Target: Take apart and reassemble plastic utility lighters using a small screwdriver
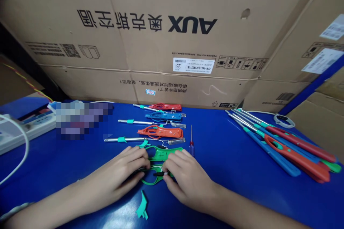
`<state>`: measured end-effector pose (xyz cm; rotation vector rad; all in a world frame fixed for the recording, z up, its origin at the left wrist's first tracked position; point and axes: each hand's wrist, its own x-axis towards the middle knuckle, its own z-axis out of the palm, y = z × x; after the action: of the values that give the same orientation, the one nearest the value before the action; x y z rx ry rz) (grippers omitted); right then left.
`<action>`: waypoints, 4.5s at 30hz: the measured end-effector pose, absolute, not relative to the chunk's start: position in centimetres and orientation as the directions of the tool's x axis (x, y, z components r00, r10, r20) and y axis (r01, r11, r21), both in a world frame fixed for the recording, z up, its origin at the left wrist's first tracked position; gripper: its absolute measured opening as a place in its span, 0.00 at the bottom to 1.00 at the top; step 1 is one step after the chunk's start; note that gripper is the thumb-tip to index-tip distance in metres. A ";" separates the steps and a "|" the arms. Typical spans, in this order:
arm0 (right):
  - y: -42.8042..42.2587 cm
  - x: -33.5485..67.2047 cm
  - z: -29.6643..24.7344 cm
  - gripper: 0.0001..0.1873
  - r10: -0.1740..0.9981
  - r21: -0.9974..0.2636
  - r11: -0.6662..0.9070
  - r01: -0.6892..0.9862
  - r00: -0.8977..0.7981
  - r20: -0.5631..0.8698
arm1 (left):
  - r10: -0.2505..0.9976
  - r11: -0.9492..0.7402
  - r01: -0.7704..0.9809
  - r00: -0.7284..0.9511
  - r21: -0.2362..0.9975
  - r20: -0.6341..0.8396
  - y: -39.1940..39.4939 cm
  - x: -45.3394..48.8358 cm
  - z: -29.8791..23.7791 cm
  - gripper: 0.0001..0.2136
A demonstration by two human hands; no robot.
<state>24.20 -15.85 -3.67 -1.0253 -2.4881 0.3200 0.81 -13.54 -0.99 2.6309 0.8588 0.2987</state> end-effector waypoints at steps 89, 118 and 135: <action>-15.5 24.6 -4.3 0.06 0.787 -0.574 0.585 0.574 -0.573 0.229 | 0.463 -0.839 0.317 0.843 0.442 0.274 -12.0 0.7 -2.0 0.12; -15.5 24.6 -4.3 0.09 0.747 -0.503 0.649 0.571 -0.601 0.283 | 0.347 -0.912 0.406 0.839 -0.058 0.419 -13.0 1.7 -3.3 0.19; -15.4 24.6 -4.5 0.13 0.720 -0.431 0.686 0.586 -0.632 0.288 | 0.307 -0.903 0.406 0.836 -0.138 0.455 -13.1 1.8 -3.5 0.16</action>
<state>24.59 -15.39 -4.53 -1.0119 -2.4595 0.4139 1.78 -13.11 -3.53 3.2290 0.6363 0.7354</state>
